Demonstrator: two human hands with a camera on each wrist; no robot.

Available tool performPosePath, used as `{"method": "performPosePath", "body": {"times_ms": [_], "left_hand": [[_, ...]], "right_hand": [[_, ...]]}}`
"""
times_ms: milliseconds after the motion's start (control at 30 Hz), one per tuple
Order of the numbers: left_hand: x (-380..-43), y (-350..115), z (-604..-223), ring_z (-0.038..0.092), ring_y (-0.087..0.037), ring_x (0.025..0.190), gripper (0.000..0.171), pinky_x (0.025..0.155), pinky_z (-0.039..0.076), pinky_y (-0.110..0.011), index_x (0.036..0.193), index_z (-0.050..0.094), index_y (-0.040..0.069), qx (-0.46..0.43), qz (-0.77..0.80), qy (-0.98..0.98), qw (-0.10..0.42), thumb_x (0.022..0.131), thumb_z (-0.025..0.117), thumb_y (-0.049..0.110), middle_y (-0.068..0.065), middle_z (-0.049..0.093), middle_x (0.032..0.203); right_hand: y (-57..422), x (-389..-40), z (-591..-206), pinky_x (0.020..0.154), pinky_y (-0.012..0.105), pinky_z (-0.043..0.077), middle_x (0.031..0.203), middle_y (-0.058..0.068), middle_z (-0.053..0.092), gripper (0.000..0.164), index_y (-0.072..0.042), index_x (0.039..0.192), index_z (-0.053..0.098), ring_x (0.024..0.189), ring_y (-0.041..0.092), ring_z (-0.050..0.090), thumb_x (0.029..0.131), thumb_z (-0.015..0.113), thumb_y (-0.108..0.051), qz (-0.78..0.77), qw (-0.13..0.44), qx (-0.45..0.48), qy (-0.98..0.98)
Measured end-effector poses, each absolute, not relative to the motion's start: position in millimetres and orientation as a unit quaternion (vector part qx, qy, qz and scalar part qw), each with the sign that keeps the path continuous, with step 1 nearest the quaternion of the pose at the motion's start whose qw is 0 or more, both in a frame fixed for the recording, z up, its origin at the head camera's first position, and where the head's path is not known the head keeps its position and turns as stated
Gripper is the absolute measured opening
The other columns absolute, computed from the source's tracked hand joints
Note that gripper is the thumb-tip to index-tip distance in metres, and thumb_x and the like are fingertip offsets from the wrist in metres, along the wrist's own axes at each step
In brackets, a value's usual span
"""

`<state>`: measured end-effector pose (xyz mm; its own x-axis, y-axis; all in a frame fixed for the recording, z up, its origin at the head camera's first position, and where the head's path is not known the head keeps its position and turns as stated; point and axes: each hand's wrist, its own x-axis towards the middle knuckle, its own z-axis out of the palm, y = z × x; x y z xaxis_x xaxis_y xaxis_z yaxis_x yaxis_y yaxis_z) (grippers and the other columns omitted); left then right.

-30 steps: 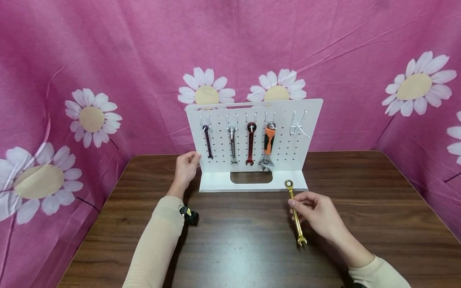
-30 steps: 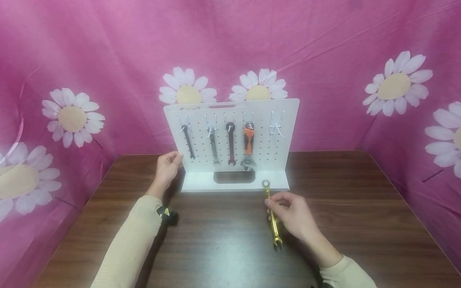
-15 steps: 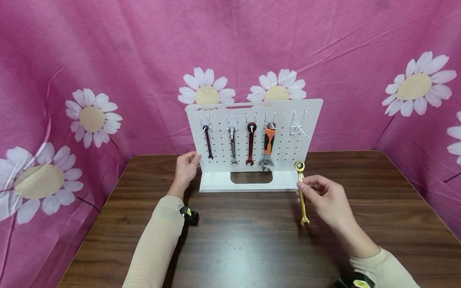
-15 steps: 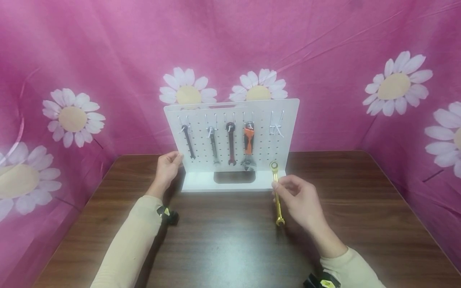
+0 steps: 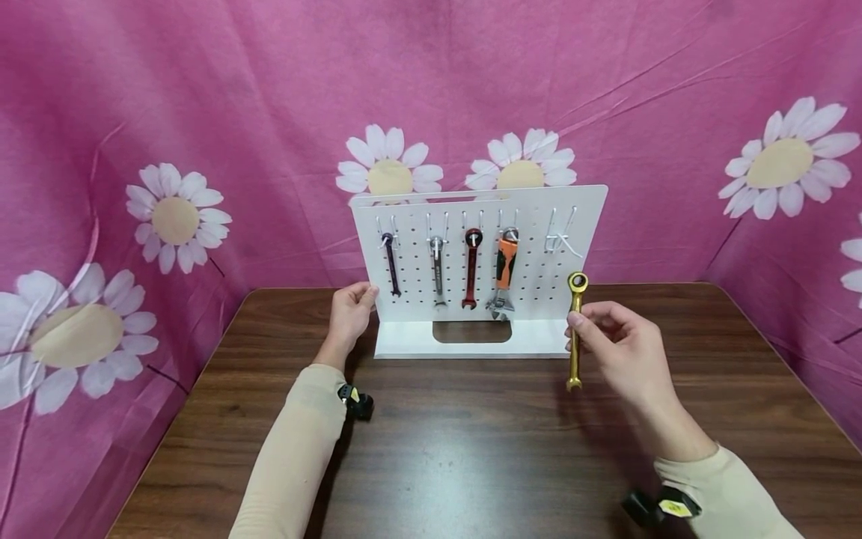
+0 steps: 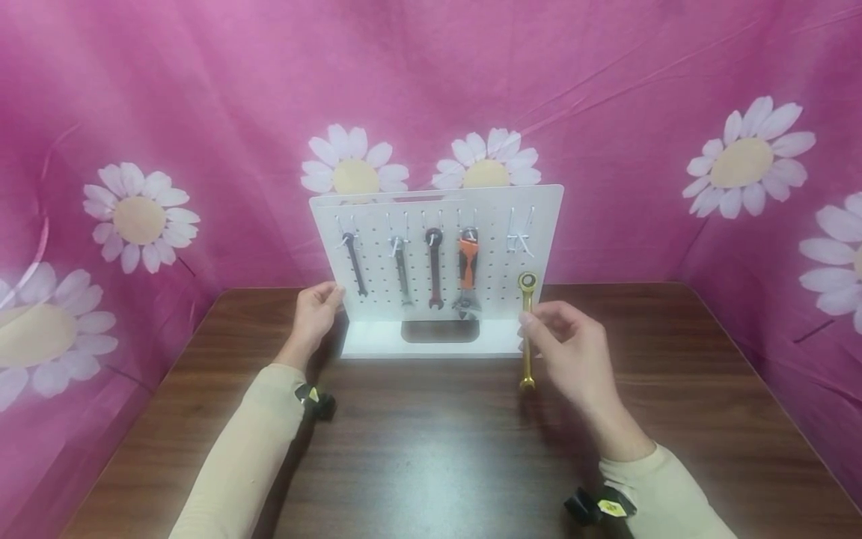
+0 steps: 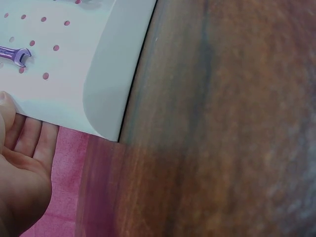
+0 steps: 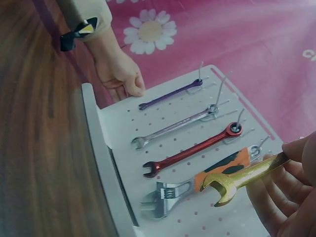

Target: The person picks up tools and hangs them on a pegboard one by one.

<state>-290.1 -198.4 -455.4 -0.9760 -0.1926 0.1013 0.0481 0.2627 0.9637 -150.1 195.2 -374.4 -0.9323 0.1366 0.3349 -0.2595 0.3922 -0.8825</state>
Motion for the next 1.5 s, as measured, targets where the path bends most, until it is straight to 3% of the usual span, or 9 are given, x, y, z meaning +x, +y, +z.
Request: {"method": "performPosePath", "body": {"times_ms": [233,433,533,767,867,1033,1133,1400,1500], "left_hand": [[-290,-199,-456,0.064,-0.004,0.084,0.023,0.097,0.063,-0.047,0.116,0.077,-0.007,0.042,-0.606,-0.787,0.103,0.110,0.064,0.010,-0.014,0.079,0.101],[-290,-199,-457,0.063,-0.004,0.083,0.022,0.084,0.061,-0.025,0.114,0.078,-0.006,0.042,-0.605,-0.789,0.102,0.109,0.065,0.011,-0.007,0.077,0.094],[-290,-199,-457,0.062,-0.004,0.082,0.022,0.080,0.059,-0.021,0.113,0.078,-0.007,0.040,-0.606,-0.787,0.104,0.109,0.065,0.011,-0.006,0.077,0.092],[-289,-199,-456,0.063,-0.003,0.084,0.022,0.089,0.062,-0.032,0.114,0.078,-0.007,0.043,-0.607,-0.787,0.102,0.109,0.065,0.011,-0.009,0.078,0.097],[-289,-199,-456,0.063,-0.003,0.083,0.022,0.094,0.064,-0.039,0.114,0.078,-0.007,0.045,-0.607,-0.787,0.101,0.109,0.065,0.011,-0.011,0.078,0.098],[-289,-199,-456,0.063,-0.003,0.082,0.022,0.084,0.062,-0.023,0.114,0.077,-0.008,0.041,-0.611,-0.784,0.103,0.109,0.065,0.010,-0.008,0.078,0.094],[-289,-199,-456,0.063,-0.003,0.081,0.022,0.075,0.057,-0.013,0.114,0.077,-0.008,0.037,-0.611,-0.783,0.107,0.109,0.065,0.009,-0.006,0.077,0.092],[-290,-198,-456,0.063,-0.004,0.082,0.021,0.075,0.057,-0.014,0.113,0.077,-0.008,0.036,-0.613,-0.782,0.108,0.108,0.065,0.009,-0.006,0.076,0.091],[-291,-199,-456,0.063,-0.003,0.083,0.022,0.077,0.057,-0.015,0.114,0.077,-0.008,0.037,-0.612,-0.783,0.104,0.109,0.065,0.010,-0.006,0.077,0.093]], "right_hand": [[196,-161,-369,0.066,0.016,0.060,0.075,-0.011,0.075,0.006,-0.009,0.099,0.074,0.067,0.001,0.071,0.103,0.072,-0.005,0.627,0.177,0.033,-0.758],[198,-172,-372,0.069,0.017,0.062,0.077,-0.011,0.076,0.007,-0.013,0.099,0.074,0.069,0.001,0.073,0.102,0.074,-0.007,0.654,0.164,0.011,-0.739],[198,-177,-374,0.069,0.016,0.062,0.078,-0.013,0.075,0.007,-0.015,0.099,0.074,0.070,-0.001,0.072,0.103,0.074,-0.009,0.644,0.158,0.005,-0.748],[196,-191,-376,0.067,0.016,0.061,0.076,-0.016,0.073,0.009,-0.021,0.096,0.074,0.070,-0.002,0.070,0.104,0.075,-0.016,0.643,0.135,-0.019,-0.754],[197,-199,-379,0.066,0.016,0.060,0.076,-0.015,0.072,0.008,-0.019,0.097,0.076,0.069,-0.001,0.070,0.104,0.074,-0.017,0.654,0.123,-0.030,-0.746],[198,-210,-382,0.068,0.019,0.061,0.076,-0.014,0.072,0.010,-0.012,0.100,0.078,0.070,0.001,0.071,0.104,0.075,-0.021,0.681,0.097,-0.045,-0.724],[198,-215,-383,0.067,0.020,0.062,0.076,-0.012,0.073,0.010,-0.014,0.097,0.079,0.069,0.002,0.072,0.102,0.078,-0.023,0.713,0.084,-0.053,-0.694],[199,-231,-386,0.067,0.020,0.062,0.078,-0.010,0.075,0.014,-0.020,0.089,0.079,0.070,0.004,0.073,0.102,0.076,-0.023,0.741,0.063,-0.063,-0.665],[199,-238,-388,0.069,0.019,0.062,0.080,-0.010,0.076,0.013,-0.018,0.092,0.080,0.073,0.004,0.074,0.102,0.076,-0.026,0.736,0.056,-0.076,-0.670]]}}
